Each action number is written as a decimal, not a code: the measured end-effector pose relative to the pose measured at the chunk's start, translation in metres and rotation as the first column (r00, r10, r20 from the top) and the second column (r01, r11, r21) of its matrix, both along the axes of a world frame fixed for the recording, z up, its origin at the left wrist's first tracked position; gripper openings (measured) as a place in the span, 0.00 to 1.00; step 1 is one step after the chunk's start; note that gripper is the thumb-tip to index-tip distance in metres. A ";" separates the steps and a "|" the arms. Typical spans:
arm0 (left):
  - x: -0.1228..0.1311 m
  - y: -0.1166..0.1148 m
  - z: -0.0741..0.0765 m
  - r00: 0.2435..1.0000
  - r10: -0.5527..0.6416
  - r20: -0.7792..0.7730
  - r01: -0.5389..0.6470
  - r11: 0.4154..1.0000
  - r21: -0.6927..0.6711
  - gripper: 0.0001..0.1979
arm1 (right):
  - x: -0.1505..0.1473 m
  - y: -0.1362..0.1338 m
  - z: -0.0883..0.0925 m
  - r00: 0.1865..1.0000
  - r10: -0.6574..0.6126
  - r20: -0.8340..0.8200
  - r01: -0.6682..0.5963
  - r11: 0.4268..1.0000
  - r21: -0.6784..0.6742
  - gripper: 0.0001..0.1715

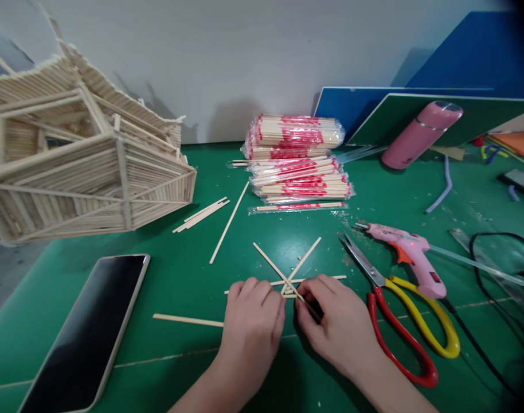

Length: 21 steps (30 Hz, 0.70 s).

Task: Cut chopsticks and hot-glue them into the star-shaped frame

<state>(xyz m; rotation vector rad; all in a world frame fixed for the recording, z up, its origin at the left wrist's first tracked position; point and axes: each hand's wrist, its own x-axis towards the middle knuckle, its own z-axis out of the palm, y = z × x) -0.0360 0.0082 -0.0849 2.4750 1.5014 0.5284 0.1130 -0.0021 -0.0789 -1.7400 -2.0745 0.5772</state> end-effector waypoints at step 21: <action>0.001 -0.002 -0.004 0.999 0.011 -0.033 -0.009 0.998 0.058 0.12 | -0.001 0.001 0.000 1.000 0.000 0.025 0.000 1.000 0.019 0.05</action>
